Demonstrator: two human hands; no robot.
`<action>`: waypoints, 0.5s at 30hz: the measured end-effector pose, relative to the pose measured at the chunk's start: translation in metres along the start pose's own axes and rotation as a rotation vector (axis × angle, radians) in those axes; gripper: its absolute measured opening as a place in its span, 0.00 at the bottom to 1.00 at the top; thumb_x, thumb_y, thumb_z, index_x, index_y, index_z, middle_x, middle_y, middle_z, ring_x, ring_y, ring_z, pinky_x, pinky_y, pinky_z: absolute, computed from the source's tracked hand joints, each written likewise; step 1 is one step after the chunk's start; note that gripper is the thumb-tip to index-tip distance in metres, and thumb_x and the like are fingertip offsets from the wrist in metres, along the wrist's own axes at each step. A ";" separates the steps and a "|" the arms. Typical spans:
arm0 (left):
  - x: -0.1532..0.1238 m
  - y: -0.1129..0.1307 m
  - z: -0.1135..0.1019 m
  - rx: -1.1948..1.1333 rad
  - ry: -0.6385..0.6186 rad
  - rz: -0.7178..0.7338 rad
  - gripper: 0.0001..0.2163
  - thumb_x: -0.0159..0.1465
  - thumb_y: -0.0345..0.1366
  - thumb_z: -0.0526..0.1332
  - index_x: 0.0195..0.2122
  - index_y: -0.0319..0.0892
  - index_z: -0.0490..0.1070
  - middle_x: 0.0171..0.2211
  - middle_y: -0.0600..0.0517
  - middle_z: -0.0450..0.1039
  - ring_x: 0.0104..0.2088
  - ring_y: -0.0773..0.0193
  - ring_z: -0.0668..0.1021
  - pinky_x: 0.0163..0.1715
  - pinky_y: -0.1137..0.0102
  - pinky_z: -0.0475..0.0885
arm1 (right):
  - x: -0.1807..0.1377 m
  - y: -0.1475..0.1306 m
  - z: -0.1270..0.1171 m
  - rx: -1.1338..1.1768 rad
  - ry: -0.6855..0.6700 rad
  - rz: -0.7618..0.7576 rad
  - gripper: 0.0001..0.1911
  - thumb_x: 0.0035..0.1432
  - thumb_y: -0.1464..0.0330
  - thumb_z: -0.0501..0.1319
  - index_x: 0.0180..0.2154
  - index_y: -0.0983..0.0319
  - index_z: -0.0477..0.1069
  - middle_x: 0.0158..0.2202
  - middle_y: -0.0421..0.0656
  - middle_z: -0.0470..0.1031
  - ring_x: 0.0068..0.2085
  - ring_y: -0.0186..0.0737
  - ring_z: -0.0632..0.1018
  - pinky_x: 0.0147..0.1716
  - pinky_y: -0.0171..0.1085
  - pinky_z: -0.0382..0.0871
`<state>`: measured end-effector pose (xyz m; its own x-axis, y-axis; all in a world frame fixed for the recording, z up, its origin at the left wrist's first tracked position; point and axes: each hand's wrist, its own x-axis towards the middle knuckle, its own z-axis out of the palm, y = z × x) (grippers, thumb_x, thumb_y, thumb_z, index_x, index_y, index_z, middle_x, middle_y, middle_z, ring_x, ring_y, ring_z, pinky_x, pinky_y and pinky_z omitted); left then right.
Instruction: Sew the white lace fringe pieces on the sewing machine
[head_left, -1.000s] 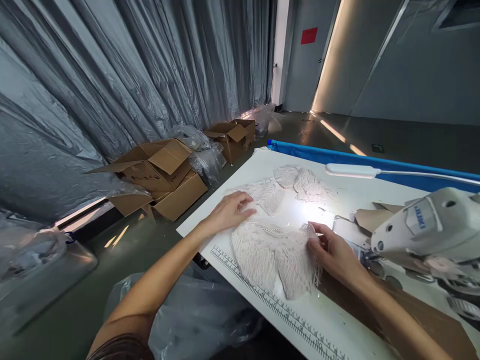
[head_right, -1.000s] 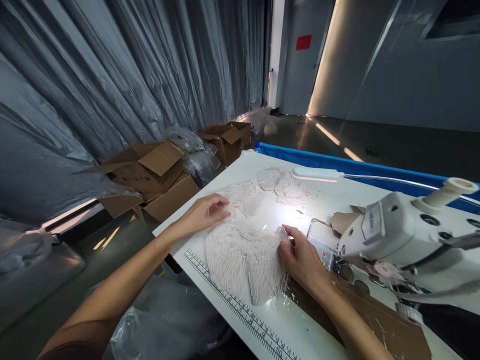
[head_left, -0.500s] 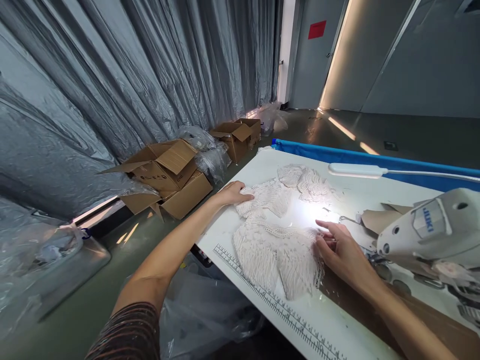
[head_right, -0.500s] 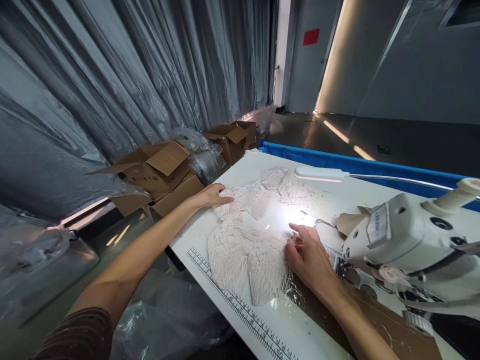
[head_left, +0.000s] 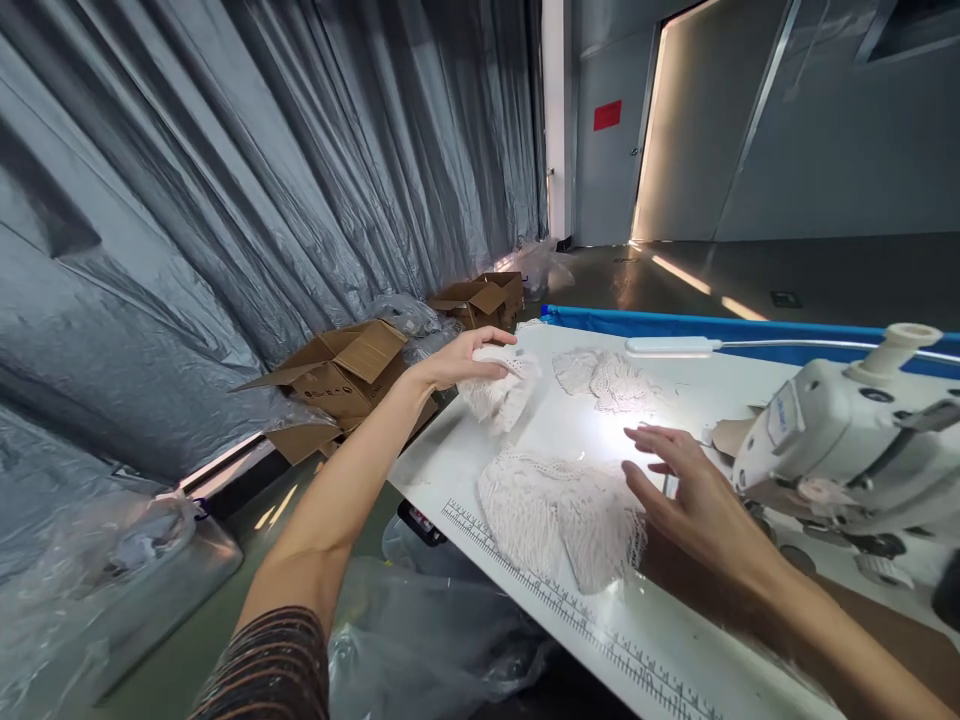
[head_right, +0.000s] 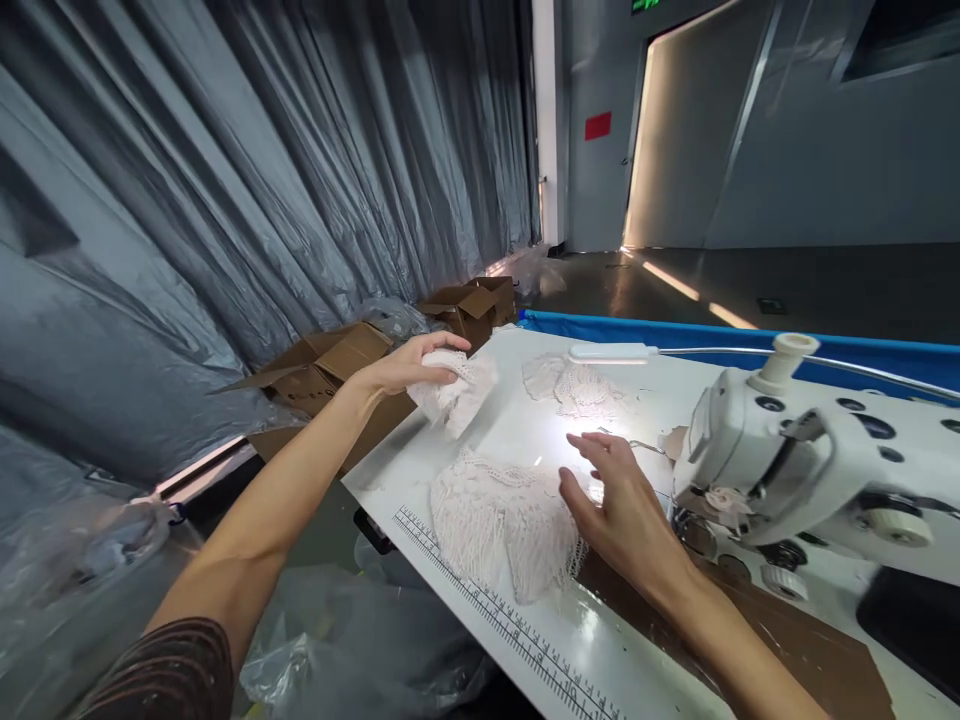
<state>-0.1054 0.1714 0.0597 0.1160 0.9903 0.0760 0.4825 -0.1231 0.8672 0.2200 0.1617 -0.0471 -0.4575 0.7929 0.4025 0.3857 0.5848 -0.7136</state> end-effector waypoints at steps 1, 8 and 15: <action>-0.005 0.010 0.007 -0.012 -0.089 0.032 0.28 0.50 0.39 0.72 0.51 0.40 0.67 0.38 0.49 0.75 0.35 0.63 0.78 0.33 0.71 0.73 | 0.000 -0.010 -0.004 0.008 -0.013 -0.009 0.27 0.63 0.53 0.56 0.59 0.56 0.64 0.56 0.53 0.66 0.47 0.53 0.76 0.32 0.46 0.78; -0.038 0.054 0.087 0.044 -0.433 0.318 0.20 0.58 0.38 0.69 0.50 0.43 0.70 0.51 0.46 0.74 0.50 0.56 0.78 0.45 0.67 0.75 | -0.013 -0.043 -0.039 0.047 -0.244 -0.006 0.32 0.57 0.50 0.62 0.60 0.54 0.62 0.63 0.49 0.59 0.61 0.56 0.65 0.47 0.49 0.74; -0.048 0.038 0.143 0.046 -0.606 0.476 0.23 0.65 0.33 0.62 0.61 0.45 0.60 0.54 0.44 0.73 0.55 0.58 0.75 0.52 0.65 0.73 | -0.073 -0.015 -0.070 0.319 -0.512 0.210 0.12 0.63 0.58 0.58 0.34 0.61 0.70 0.31 0.40 0.70 0.31 0.37 0.70 0.29 0.34 0.66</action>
<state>0.0310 0.1101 0.0185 0.7691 0.6234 0.1410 0.2958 -0.5427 0.7861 0.3034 0.1070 -0.0256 -0.7535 0.6565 -0.0338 0.2879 0.2833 -0.9148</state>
